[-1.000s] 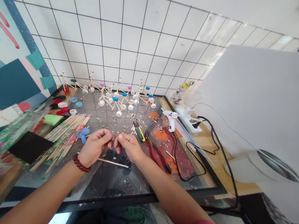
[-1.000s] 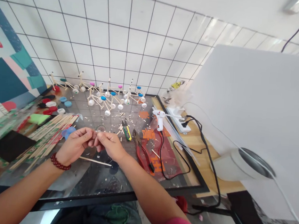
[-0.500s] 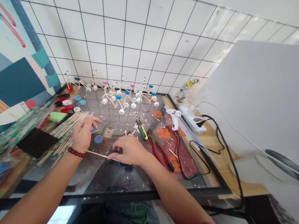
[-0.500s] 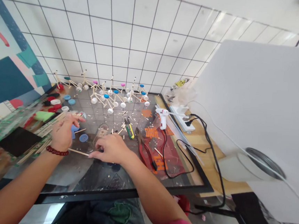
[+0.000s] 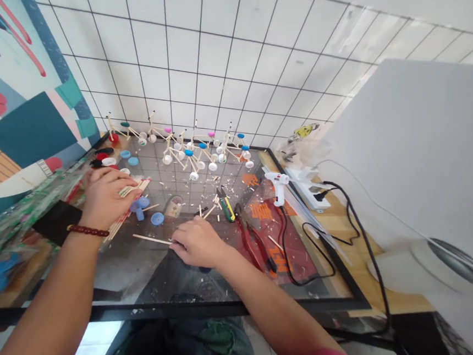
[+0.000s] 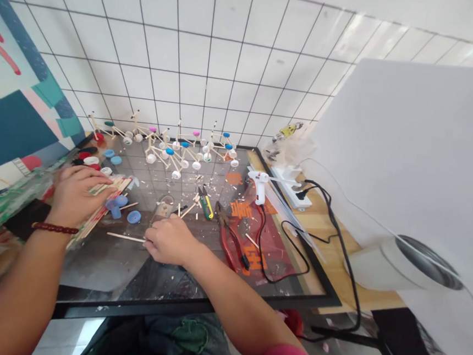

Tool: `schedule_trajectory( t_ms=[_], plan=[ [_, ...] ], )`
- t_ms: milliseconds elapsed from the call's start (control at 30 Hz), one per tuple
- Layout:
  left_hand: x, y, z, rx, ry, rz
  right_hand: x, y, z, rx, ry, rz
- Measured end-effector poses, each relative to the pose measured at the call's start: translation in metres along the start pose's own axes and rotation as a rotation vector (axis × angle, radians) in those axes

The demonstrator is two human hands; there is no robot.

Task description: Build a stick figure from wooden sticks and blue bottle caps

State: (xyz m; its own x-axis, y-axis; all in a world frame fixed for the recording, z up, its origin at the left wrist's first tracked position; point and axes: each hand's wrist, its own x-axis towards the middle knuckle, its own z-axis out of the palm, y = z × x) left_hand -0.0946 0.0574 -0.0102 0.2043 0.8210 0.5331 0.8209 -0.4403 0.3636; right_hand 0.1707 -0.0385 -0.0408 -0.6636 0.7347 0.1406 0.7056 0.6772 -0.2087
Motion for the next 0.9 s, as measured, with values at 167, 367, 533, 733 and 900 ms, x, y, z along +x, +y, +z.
schedule_trajectory(
  t_ms=[167, 367, 533, 733, 900],
  plan=[
    [-0.007, 0.007, 0.012, 0.154, -0.103, 0.093, 0.000, -0.001, 0.000, -0.013, 0.002, 0.007],
    [-0.017, 0.034, 0.029, 0.294, -0.309, 0.101, 0.002, -0.004, 0.002, -0.032, -0.027, -0.004],
    [-0.015, 0.036, 0.029, 0.286, -0.208, 0.081, 0.001, 0.003, -0.012, -0.010, -0.018, 0.096],
    [-0.010, 0.040, 0.023, -0.190, 0.012, -0.114, -0.020, 0.050, -0.052, -0.111, 0.157, 0.690],
    [-0.034, 0.085, 0.031, -0.403, -0.157, 0.086, -0.024, 0.059, -0.052, -0.089, 0.183, 0.703]
  ],
)
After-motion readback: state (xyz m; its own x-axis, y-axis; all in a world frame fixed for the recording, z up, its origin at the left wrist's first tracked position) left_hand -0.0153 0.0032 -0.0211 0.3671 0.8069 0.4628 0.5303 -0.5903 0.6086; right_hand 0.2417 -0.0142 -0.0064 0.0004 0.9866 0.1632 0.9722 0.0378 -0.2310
